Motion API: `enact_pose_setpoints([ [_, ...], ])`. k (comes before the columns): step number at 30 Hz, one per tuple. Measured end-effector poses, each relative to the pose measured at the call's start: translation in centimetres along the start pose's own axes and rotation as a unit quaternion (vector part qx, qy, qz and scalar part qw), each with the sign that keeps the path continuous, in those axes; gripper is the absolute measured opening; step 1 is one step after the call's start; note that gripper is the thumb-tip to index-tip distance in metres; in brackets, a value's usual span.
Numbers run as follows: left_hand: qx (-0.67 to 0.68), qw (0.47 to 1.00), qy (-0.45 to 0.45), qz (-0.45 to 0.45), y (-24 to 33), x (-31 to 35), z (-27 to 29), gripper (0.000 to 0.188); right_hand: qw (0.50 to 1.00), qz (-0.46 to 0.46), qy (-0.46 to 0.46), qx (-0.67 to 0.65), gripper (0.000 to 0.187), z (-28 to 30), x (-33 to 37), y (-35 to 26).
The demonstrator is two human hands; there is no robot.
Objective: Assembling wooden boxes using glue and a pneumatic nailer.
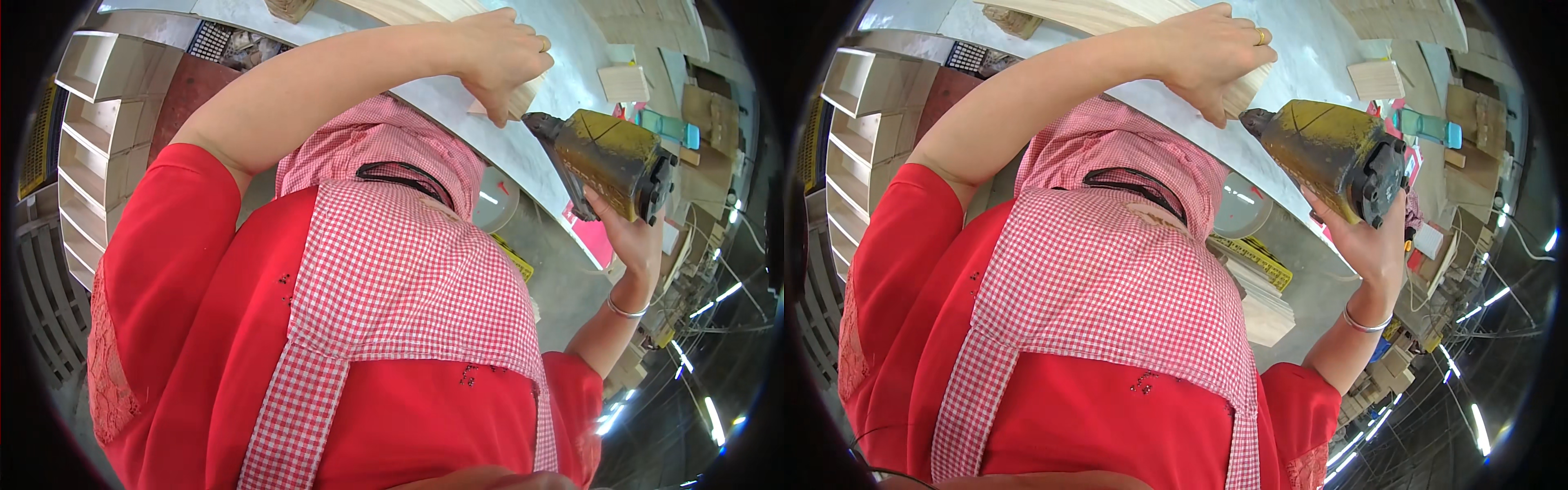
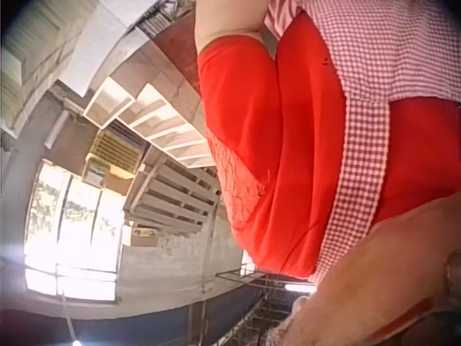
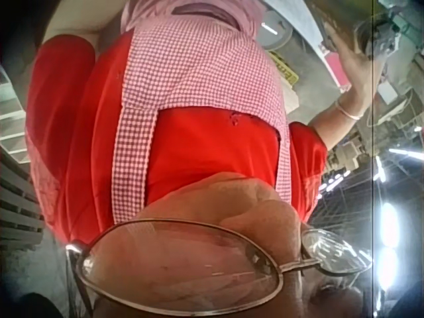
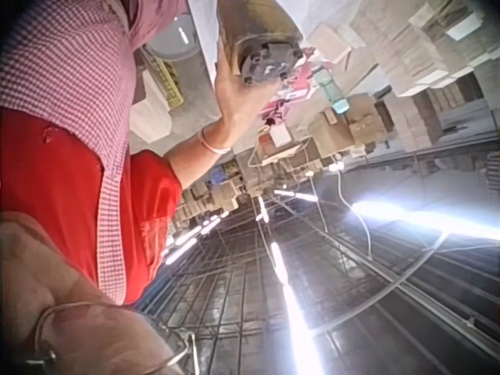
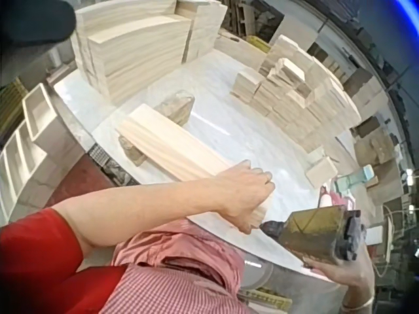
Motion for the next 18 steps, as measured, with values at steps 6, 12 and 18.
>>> enact_pose_setpoints([
  [6, 0.069, 0.998, -0.012, 0.009, -0.1, -0.4, 0.7, 0.065, 1.000, 0.009, -0.011, -0.006, 0.041, -0.3, -0.2, -0.1],
  [12, 0.076, 0.997, -0.008, 0.011, 0.6, -0.7, 1.0, 0.065, 1.000, 0.006, -0.007, 0.020, 0.040, -0.2, -0.5, 0.1],
  [18, -0.079, 0.996, -0.013, 0.049, -0.1, -0.3, 2.1, 0.068, 0.988, 0.099, -0.015, 0.113, 0.039, 0.1, -0.8, -0.3],
])
Point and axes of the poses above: each hand's wrist, its own x-axis away from the middle knuckle, its own z-axis out of the back of the hand, y = z × x, the point moved 10 cm from there along -x, towards the middle knuckle, and after that the axes turned 13 degrees about y, right-handed, at the moved point
